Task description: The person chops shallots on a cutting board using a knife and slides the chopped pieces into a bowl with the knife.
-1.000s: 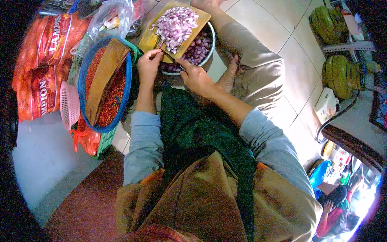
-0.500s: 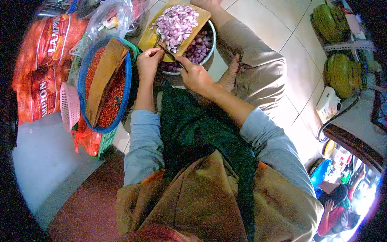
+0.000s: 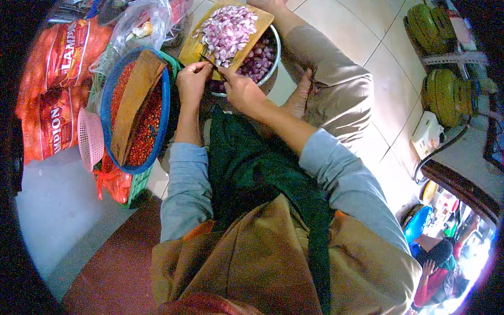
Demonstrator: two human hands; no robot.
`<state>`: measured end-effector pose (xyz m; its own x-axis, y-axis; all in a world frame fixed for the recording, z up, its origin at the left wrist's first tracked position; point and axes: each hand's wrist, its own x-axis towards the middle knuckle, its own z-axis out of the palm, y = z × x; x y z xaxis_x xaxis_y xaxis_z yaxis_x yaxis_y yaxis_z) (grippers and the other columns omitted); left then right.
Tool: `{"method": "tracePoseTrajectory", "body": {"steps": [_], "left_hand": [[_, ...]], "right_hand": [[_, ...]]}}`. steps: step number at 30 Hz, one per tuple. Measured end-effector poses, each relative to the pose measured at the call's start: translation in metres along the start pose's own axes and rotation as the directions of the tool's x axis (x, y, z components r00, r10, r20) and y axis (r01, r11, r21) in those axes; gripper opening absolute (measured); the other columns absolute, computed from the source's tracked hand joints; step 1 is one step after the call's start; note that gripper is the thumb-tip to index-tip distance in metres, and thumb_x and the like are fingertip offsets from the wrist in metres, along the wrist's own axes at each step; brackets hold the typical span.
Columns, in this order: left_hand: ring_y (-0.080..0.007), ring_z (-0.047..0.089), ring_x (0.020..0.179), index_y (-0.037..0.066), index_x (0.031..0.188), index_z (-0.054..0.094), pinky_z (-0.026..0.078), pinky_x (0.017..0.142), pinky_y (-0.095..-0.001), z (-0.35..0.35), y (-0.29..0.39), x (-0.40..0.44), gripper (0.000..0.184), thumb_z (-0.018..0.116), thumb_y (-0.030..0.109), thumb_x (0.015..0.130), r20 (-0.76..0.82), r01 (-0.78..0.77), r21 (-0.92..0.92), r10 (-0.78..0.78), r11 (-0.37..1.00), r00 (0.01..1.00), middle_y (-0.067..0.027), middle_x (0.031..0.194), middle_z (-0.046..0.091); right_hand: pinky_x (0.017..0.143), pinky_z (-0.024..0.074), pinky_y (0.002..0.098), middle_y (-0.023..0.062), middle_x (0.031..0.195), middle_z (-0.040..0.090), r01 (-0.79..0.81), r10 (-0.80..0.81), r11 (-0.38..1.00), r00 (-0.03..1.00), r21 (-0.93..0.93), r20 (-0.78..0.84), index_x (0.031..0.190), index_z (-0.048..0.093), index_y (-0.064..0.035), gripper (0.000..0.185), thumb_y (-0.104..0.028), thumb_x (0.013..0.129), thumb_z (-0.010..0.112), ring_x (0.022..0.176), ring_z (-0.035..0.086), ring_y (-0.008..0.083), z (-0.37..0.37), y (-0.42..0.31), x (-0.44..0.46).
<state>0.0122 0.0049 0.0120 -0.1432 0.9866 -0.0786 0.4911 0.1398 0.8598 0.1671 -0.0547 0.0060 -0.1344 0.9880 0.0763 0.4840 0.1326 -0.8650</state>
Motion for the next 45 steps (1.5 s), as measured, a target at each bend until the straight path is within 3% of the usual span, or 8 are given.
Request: {"method": "tracePoseTrajectory", "body": {"steps": [2, 8, 11, 14, 20, 38, 41, 45], "left_hand": [[-0.0134, 0.066, 0.070, 0.001, 0.093, 0.073, 0.051, 0.066, -0.0273, 0.000, 0.001, -0.002, 0.025, 0.073, 0.021, 0.079, -0.014, -0.012, 0.019, 0.012, 1.000, 1.000, -0.0085, 0.079, 0.072], [-0.0163, 0.068, 0.070, 0.003, 0.090, 0.074, 0.052, 0.068, -0.0284, 0.008, -0.022, 0.009, 0.022, 0.074, 0.019, 0.076, -0.039, -0.031, -0.037, 0.029, 0.999, 0.999, -0.0117, 0.079, 0.072], [-0.0160, 0.068, 0.070, 0.003, 0.090, 0.074, 0.052, 0.067, -0.0279, 0.008, -0.021, 0.008, 0.021, 0.075, 0.019, 0.075, -0.047, -0.054, -0.017, 0.053, 0.998, 0.997, -0.0112, 0.079, 0.072], [-0.0153, 0.067, 0.068, 0.003, 0.089, 0.074, 0.052, 0.067, -0.0277, 0.008, -0.019, 0.008, 0.022, 0.075, 0.019, 0.075, -0.033, 0.005, -0.051, -0.006, 0.999, 0.999, -0.0104, 0.078, 0.072], [-0.0132, 0.066, 0.066, 0.001, 0.090, 0.074, 0.051, 0.064, -0.0271, 0.003, -0.009, 0.005, 0.022, 0.075, 0.018, 0.076, 0.004, 0.053, -0.051, -0.053, 0.997, 0.999, -0.0096, 0.076, 0.072], [-0.0139, 0.065, 0.066, 0.000, 0.091, 0.074, 0.051, 0.063, -0.0282, 0.003, -0.012, 0.006, 0.023, 0.073, 0.019, 0.077, 0.004, 0.047, -0.033, -0.047, 0.998, 0.999, -0.0098, 0.076, 0.071], [-0.0155, 0.067, 0.066, 0.001, 0.090, 0.074, 0.051, 0.064, -0.0296, 0.004, -0.015, 0.007, 0.023, 0.074, 0.020, 0.076, -0.018, 0.007, -0.017, -0.008, 1.000, 1.000, -0.0110, 0.076, 0.071], [-0.0163, 0.067, 0.067, 0.001, 0.091, 0.073, 0.052, 0.064, -0.0299, 0.005, -0.016, 0.005, 0.023, 0.073, 0.019, 0.077, -0.040, -0.017, 0.012, 0.018, 1.000, 0.999, -0.0119, 0.077, 0.071]], "right_hand": [[0.081, 0.0501, 0.0501, 0.0296, 0.092, 0.063, 0.051, -0.051, 0.999, 0.998, -0.005, -0.020, 0.129, 0.050, -0.0082, 0.041, -0.010, 0.088, 0.051, 0.087, 0.064, 0.0421, 0.001, 0.000, 0.000], [0.078, 0.0505, 0.0507, 0.0292, 0.089, 0.063, -0.050, 0.055, 0.996, 0.995, -0.071, 0.078, 0.130, 0.048, -0.0095, 0.042, -0.008, 0.088, 0.053, 0.085, 0.065, 0.0416, -0.027, -0.004, -0.029], [0.076, 0.0512, 0.0505, 0.0290, 0.087, 0.063, -0.022, 0.031, 0.993, 0.997, -0.114, 0.073, 0.129, 0.048, -0.0093, 0.042, -0.010, 0.088, 0.054, 0.084, 0.065, 0.0419, -0.031, 0.001, -0.027], [0.076, 0.0517, 0.0503, 0.0290, 0.087, 0.064, 0.055, -0.057, 0.993, 0.998, -0.106, -0.017, 0.128, 0.050, -0.0092, 0.041, -0.010, 0.087, 0.054, 0.083, 0.065, 0.0423, -0.029, 0.000, -0.021], [0.079, 0.0512, 0.0501, 0.0298, 0.089, 0.063, -0.052, 0.052, 0.998, 0.999, 0.045, 0.006, 0.127, 0.051, -0.0076, 0.039, -0.010, 0.088, 0.052, 0.087, 0.064, 0.0436, -0.026, -0.012, -0.023], [0.084, 0.0492, 0.0493, 0.0314, 0.091, 0.063, -0.138, 0.136, 0.988, 0.990, 0.073, 0.026, 0.130, 0.048, -0.0054, 0.041, -0.014, 0.090, 0.050, 0.092, 0.063, 0.0439, -0.003, -0.014, -0.001], [0.089, 0.0477, 0.0457, 0.0308, 0.107, 0.061, -0.190, 0.187, 0.980, 0.981, 0.052, 0.053, 0.132, 0.047, -0.0068, 0.043, -0.013, 0.090, 0.051, 0.104, 0.061, 0.0416, 0.002, -0.016, 0.005], [0.077, 0.0503, 0.0504, 0.0312, 0.086, 0.062, -0.031, 0.032, 0.998, 0.999, 0.047, -0.022, 0.129, 0.045, -0.0019, 0.042, -0.007, 0.088, 0.050, 0.085, 0.064, 0.0436, 0.018, -0.001, 0.007]]}}
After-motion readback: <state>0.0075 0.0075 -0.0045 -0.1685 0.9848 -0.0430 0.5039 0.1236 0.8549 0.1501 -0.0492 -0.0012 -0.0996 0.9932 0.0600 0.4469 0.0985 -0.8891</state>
